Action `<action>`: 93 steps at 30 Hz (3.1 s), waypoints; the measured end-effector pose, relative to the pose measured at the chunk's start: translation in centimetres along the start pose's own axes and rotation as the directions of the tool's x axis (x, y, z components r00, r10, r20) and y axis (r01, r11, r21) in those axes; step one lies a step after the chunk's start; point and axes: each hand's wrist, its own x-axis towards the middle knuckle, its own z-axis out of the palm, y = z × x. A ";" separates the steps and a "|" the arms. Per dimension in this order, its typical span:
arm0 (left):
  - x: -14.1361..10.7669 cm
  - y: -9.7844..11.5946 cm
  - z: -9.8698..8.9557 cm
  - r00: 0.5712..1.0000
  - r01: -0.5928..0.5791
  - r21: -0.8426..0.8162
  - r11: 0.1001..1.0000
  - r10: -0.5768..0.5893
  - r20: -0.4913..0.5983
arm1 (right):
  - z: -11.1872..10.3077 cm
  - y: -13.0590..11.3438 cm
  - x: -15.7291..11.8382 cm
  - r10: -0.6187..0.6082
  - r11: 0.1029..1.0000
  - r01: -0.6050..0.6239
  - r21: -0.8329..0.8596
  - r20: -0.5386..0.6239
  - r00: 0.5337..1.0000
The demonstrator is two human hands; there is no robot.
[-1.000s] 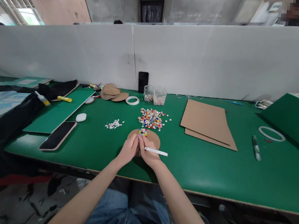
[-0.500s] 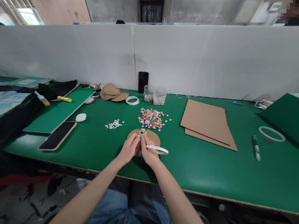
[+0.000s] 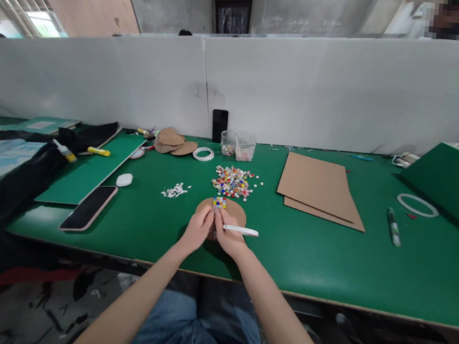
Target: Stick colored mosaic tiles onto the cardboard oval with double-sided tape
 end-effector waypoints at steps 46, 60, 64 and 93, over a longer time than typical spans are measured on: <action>0.3 -0.6 0.7 0.966 0.257 -0.375 0.891 -0.232 0.111 | 0.0 -0.4 0.3 0.106 0.991 -0.103 0.080 -0.034 0.994; 0.8 0.5 0.5 0.901 0.434 -0.681 0.590 -0.296 0.318 | 0.0 -0.5 0.7 0.140 0.946 -0.129 0.296 -0.014 0.990; 0.9 0.8 -0.3 0.899 0.437 -0.726 0.531 -0.294 0.326 | 0.1 -0.8 0.6 0.156 0.932 -0.137 0.336 -0.031 0.987; 9.9 -3.1 -11.1 0.901 0.434 -0.376 0.819 -0.398 0.172 | -0.2 2.7 4.1 0.443 0.826 -0.402 0.396 -0.015 0.896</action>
